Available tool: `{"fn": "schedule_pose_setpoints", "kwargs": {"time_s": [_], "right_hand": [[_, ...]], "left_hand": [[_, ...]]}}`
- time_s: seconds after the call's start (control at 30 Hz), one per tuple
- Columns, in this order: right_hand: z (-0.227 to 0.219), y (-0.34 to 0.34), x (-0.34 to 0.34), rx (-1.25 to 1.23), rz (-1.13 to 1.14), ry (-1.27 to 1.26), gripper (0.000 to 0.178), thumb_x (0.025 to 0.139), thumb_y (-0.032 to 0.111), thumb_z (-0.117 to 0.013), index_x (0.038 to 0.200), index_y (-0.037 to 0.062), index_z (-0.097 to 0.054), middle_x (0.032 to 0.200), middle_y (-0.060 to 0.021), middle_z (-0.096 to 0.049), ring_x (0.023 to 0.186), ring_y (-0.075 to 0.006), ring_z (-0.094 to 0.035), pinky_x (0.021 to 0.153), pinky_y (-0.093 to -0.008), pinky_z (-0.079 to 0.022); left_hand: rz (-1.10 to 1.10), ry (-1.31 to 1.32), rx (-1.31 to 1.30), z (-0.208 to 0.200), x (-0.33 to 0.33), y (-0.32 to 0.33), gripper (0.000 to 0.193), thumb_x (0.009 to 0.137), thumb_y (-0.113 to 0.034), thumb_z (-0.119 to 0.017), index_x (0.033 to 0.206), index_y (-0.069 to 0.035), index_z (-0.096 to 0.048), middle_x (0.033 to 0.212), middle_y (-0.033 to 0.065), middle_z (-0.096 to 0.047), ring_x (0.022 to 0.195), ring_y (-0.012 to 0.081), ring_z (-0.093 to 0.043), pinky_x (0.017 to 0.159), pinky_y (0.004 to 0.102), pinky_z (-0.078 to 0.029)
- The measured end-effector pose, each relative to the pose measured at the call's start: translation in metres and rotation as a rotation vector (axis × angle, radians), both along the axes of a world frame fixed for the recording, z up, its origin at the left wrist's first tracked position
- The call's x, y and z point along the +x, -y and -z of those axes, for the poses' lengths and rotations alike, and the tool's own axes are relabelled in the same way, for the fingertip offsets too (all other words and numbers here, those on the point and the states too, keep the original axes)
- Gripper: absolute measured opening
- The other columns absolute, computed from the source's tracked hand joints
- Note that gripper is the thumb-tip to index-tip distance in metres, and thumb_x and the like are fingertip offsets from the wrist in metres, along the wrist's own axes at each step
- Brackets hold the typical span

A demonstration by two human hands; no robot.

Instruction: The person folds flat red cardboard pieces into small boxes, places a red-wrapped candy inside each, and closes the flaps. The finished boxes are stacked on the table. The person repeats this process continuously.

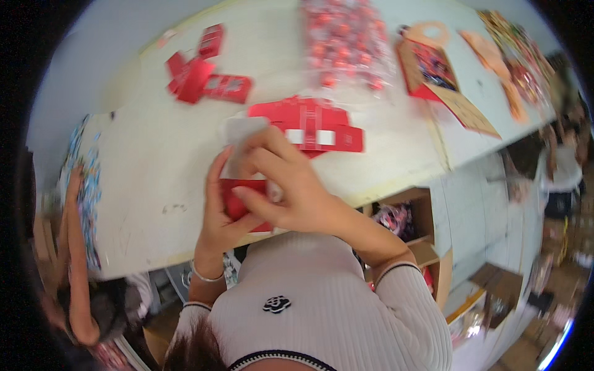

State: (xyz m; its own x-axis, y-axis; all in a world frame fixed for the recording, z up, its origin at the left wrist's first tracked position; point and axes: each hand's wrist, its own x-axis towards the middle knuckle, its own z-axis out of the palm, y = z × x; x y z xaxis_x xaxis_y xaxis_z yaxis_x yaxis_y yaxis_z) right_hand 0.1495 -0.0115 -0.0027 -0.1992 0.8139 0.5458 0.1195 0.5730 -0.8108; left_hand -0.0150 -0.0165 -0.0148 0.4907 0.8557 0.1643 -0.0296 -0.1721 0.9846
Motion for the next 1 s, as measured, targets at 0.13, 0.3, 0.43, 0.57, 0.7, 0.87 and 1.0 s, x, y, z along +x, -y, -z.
{"fn": "schedule_pose_setpoints", "kwargs": {"time_s": [0.13,0.3,0.43,0.57,0.7,0.87,1.0], "right_hand": [[0.003,0.011,0.006,-0.114,0.096,-0.294,0.047,0.074,0.004,-0.063,0.116,0.0040,-0.041,0.126,-0.0170,-0.034,0.104,-0.0234,-0.048,0.080,-0.0316,-0.047],[0.016,0.014,0.022,-0.146,0.133,-0.277,0.042,0.076,0.005,-0.062,0.114,0.0014,-0.045,0.130,-0.0180,-0.031,0.117,-0.0262,-0.040,0.085,-0.0353,-0.045],[0.030,0.007,0.021,-0.060,0.161,-0.274,0.023,0.076,0.008,-0.063,0.097,0.0008,-0.057,0.127,-0.0172,-0.034,0.118,-0.0296,-0.037,0.091,-0.0387,-0.039],[0.031,0.010,0.008,-0.154,0.107,-0.628,0.009,0.078,0.007,-0.061,0.082,-0.0009,-0.059,0.126,-0.0156,-0.035,0.117,-0.0266,-0.038,0.091,-0.0354,-0.036],[0.030,0.010,0.002,-0.182,0.109,-0.731,0.008,0.083,0.003,-0.051,0.080,0.0008,-0.059,0.118,-0.0129,-0.043,0.105,-0.0214,-0.044,0.084,-0.0312,-0.039],[0.014,0.004,0.001,-0.440,-0.032,-0.979,0.015,0.081,-0.003,-0.044,0.086,0.0009,-0.058,0.114,-0.0123,-0.047,0.102,-0.0191,-0.047,0.083,-0.0310,-0.040],[0.024,-0.004,0.005,-0.431,-0.178,-0.953,0.025,0.074,-0.008,-0.038,0.085,0.0001,-0.059,0.109,-0.0137,-0.054,0.101,-0.0192,-0.049,0.087,-0.0316,-0.039]], "left_hand": [[-0.022,0.155,-0.143,0.007,0.011,0.003,0.066,0.066,0.001,-0.070,0.121,-0.005,-0.034,0.117,0.0107,-0.041,0.104,0.0175,-0.047,0.085,0.0294,-0.044],[-0.022,0.038,0.044,0.011,0.024,0.002,0.059,0.068,-0.001,-0.070,0.115,-0.005,-0.035,0.114,0.0099,-0.040,0.100,0.0164,-0.047,0.082,0.0283,-0.044],[-0.048,0.035,0.074,0.013,0.038,0.000,0.059,0.070,-0.005,-0.070,0.116,-0.004,-0.034,0.115,0.0109,-0.039,0.102,0.0183,-0.046,0.084,0.0299,-0.042],[-0.124,-0.015,0.347,0.012,0.047,-0.003,0.054,0.078,-0.014,-0.062,0.119,-0.004,-0.029,0.113,0.0093,-0.038,0.108,0.0223,-0.039,0.094,0.0365,-0.031],[-0.031,-0.135,0.419,0.018,0.036,-0.006,0.042,0.082,-0.019,-0.057,0.112,-0.005,-0.031,0.113,0.0130,-0.038,0.108,0.0231,-0.037,0.094,0.0357,-0.029],[-0.057,-0.048,0.366,0.015,0.037,-0.014,0.030,0.082,-0.011,-0.055,0.104,-0.006,-0.035,0.129,0.0219,-0.030,0.116,0.0262,-0.034,0.096,0.0355,-0.027],[-0.101,0.135,0.269,0.019,0.043,-0.019,0.044,0.079,-0.001,-0.057,0.112,-0.008,-0.027,0.133,0.0245,-0.025,0.120,0.0290,-0.036,0.093,0.0377,-0.038]]}}
